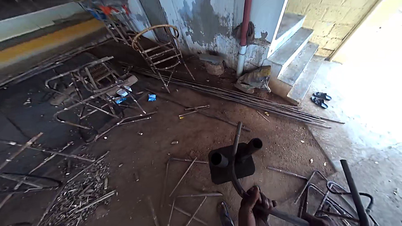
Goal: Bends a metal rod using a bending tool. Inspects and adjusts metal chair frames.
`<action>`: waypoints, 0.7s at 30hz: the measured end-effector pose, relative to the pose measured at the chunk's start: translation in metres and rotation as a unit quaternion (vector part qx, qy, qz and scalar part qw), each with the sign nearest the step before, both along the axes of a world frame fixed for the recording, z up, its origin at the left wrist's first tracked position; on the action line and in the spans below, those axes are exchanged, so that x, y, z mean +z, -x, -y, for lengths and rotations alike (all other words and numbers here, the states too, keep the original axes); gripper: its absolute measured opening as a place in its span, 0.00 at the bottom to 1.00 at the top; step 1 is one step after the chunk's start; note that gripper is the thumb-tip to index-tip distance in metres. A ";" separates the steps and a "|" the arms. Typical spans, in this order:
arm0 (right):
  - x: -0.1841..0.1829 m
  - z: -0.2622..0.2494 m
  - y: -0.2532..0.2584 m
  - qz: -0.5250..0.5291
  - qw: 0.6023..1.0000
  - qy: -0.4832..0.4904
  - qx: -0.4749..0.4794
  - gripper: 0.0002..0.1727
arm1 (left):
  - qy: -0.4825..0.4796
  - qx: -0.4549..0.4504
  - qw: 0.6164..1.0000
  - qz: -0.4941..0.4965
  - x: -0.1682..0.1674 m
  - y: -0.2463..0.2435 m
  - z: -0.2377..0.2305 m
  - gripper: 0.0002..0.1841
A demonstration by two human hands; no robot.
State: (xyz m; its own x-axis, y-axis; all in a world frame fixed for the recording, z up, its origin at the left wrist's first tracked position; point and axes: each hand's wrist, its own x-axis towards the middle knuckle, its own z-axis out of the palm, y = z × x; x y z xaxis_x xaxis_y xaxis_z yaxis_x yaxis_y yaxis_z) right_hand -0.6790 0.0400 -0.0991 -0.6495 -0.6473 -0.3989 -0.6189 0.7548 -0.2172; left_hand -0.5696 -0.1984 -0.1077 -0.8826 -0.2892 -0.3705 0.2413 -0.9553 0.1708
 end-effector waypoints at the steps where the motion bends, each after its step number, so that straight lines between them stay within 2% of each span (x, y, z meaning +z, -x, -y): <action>1: 0.007 0.009 0.002 -0.027 0.998 0.049 -0.005 0.20 | 0.039 0.017 0.999 -0.032 0.008 0.006 0.000 0.13; 3: 0.017 0.033 -0.010 -0.051 0.981 0.186 -0.036 0.21 | 0.141 0.037 0.986 -0.084 0.025 0.016 -0.002 0.10; 4: 0.019 0.045 -0.018 -0.030 0.966 0.251 -0.055 0.22 | 0.197 0.045 0.975 -0.090 0.032 0.021 -0.006 0.11; 7: 0.018 0.053 -0.045 0.020 0.923 0.371 -0.101 0.35 | 0.314 0.036 0.949 0.005 0.045 0.029 -0.021 0.16; 9: 0.025 0.029 -0.066 -0.058 0.885 0.431 -0.169 0.35 | 0.413 0.002 0.909 0.053 0.041 0.025 -0.025 0.17; 10: 0.034 0.010 -0.079 -0.134 0.857 0.450 -0.213 0.33 | 0.482 -0.020 0.873 0.064 0.038 0.022 -0.025 0.16; 12: 0.062 -0.042 -0.108 -0.307 0.800 0.425 -0.292 0.34 | 0.601 -0.093 0.792 0.057 0.031 0.017 -0.031 0.17; 14: 0.095 -0.094 -0.133 -0.438 0.766 0.316 -0.350 0.43 | 0.691 -0.200 0.694 0.039 0.044 0.020 -0.044 0.20; 16: 0.107 -0.144 -0.156 -0.492 0.748 0.202 -0.397 0.56 | 0.756 -0.292 0.586 -0.003 0.057 0.026 -0.069 0.25; 17: 0.103 -0.167 -0.168 -0.493 0.745 0.165 -0.417 0.59 | 0.776 -0.325 0.540 -0.038 0.061 0.028 -0.084 0.27; 18: 0.096 -0.187 -0.183 -0.471 0.750 0.142 -0.442 0.59 | 0.783 -0.360 0.501 -0.075 0.066 0.030 -0.101 0.27; 19: 0.086 -0.205 -0.198 -0.430 0.757 0.132 -0.474 0.54 | 0.780 -0.393 0.474 -0.110 0.071 0.030 -0.119 0.26; 21: 0.054 -0.242 -0.229 -0.389 0.741 0.140 -0.529 0.37 | 0.756 -0.434 0.449 -0.197 0.069 0.031 -0.155 0.22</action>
State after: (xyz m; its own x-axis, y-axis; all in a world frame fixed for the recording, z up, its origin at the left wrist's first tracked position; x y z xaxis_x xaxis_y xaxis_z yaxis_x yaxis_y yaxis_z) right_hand -0.4495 0.2824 -0.0452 -0.8160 0.4013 0.4161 0.2670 0.9000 -0.3445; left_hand -0.6010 -0.0433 -0.0389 -0.8162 0.5698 -0.0955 0.1870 0.4169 0.8895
